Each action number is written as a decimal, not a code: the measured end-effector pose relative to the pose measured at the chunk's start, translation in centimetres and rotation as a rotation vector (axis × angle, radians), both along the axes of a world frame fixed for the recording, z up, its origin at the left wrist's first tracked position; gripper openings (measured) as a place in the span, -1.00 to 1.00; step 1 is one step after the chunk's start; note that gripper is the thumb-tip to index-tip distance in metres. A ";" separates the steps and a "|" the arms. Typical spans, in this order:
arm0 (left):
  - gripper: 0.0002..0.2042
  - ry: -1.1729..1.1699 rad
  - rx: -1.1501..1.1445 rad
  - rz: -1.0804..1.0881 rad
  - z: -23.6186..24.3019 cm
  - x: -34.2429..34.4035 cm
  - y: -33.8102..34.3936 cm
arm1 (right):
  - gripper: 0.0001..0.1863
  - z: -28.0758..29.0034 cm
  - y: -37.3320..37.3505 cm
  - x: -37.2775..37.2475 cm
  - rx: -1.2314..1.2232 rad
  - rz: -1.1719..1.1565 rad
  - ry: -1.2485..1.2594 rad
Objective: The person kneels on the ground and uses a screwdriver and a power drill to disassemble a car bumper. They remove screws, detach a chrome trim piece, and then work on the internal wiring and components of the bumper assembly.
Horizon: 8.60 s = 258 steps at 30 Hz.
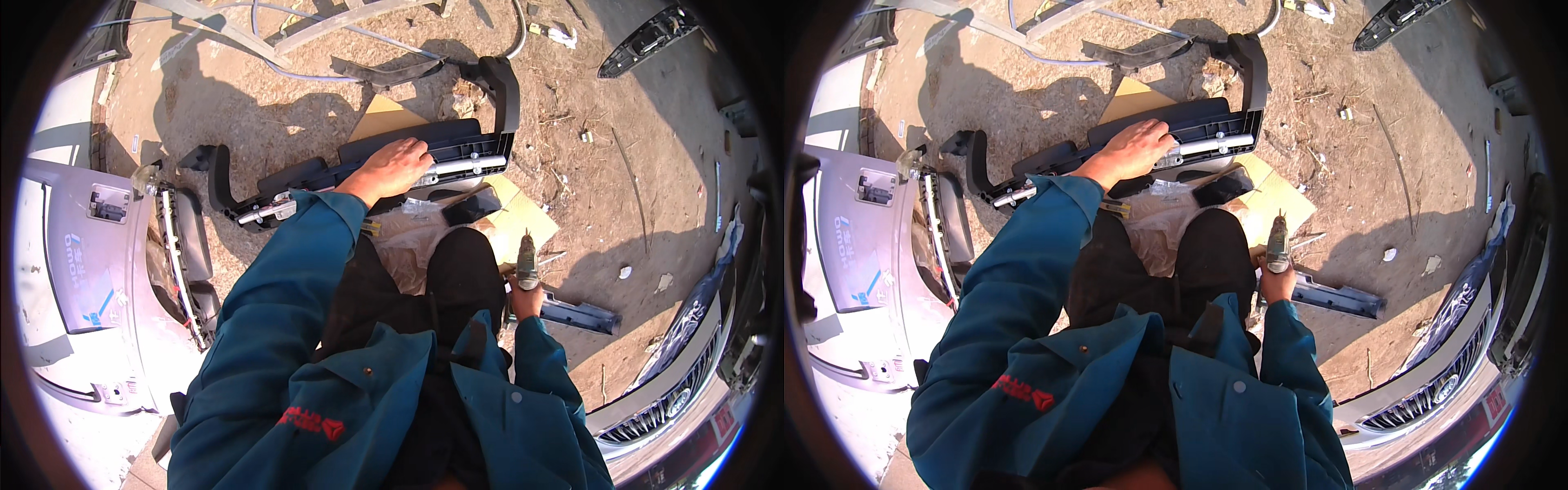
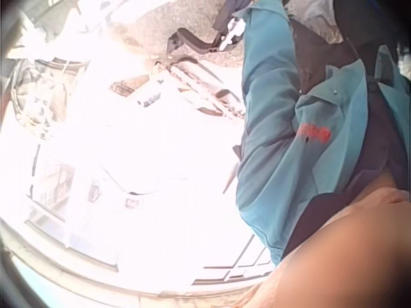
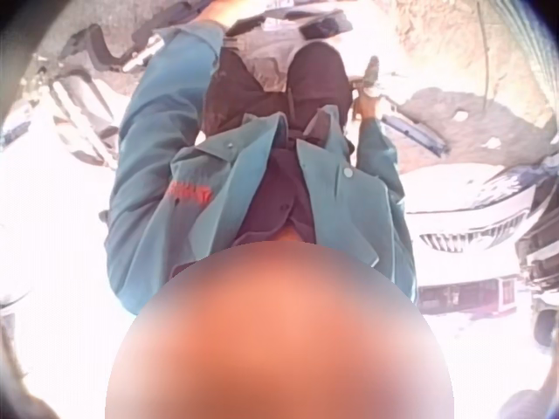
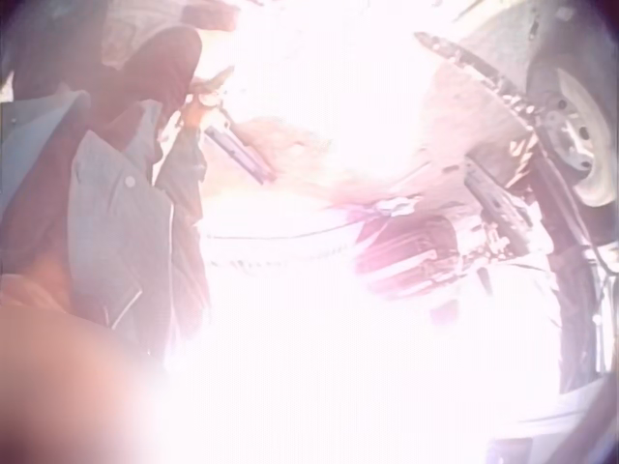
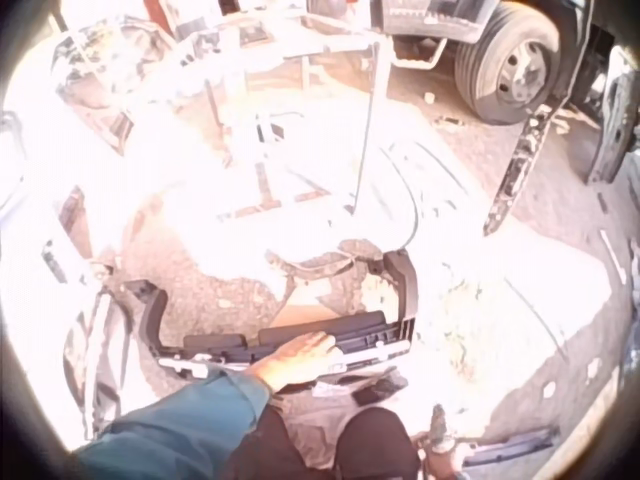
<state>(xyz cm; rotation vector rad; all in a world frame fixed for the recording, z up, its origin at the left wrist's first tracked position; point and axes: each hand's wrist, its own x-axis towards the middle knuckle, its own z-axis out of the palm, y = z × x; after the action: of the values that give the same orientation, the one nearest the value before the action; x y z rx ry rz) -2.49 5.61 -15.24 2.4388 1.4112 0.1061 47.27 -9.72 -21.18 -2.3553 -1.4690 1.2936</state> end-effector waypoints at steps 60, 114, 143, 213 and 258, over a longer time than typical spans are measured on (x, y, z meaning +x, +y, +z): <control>-0.57 -0.043 0.043 0.768 1.4 0.4 -9.0 | -0.44 0.6 12.8 -31.4 0.349 0.186 0.293; -0.53 -0.573 -0.068 0.800 2.2 -2.5 -12.8 | -0.77 3.5 11.2 -33.0 -0.276 0.072 0.898; -0.67 -0.916 -0.895 1.035 0.7 -6.4 -9.3 | -0.73 -2.1 0.5 -36.3 0.292 1.051 0.291; -0.81 -0.347 -0.451 0.707 0.8 -4.3 -11.2 | -0.46 12.9 24.0 -32.5 0.389 1.467 -0.307; -0.81 -0.400 -0.313 1.120 4.1 -2.2 -13.6 | -0.73 5.3 5.8 -30.6 -0.508 -0.359 1.139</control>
<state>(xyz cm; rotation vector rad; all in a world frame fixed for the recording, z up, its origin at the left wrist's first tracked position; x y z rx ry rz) -4.65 -8.01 -11.10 1.0657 2.1644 0.5288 16.71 -3.90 -15.86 -1.3538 -0.3763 2.4113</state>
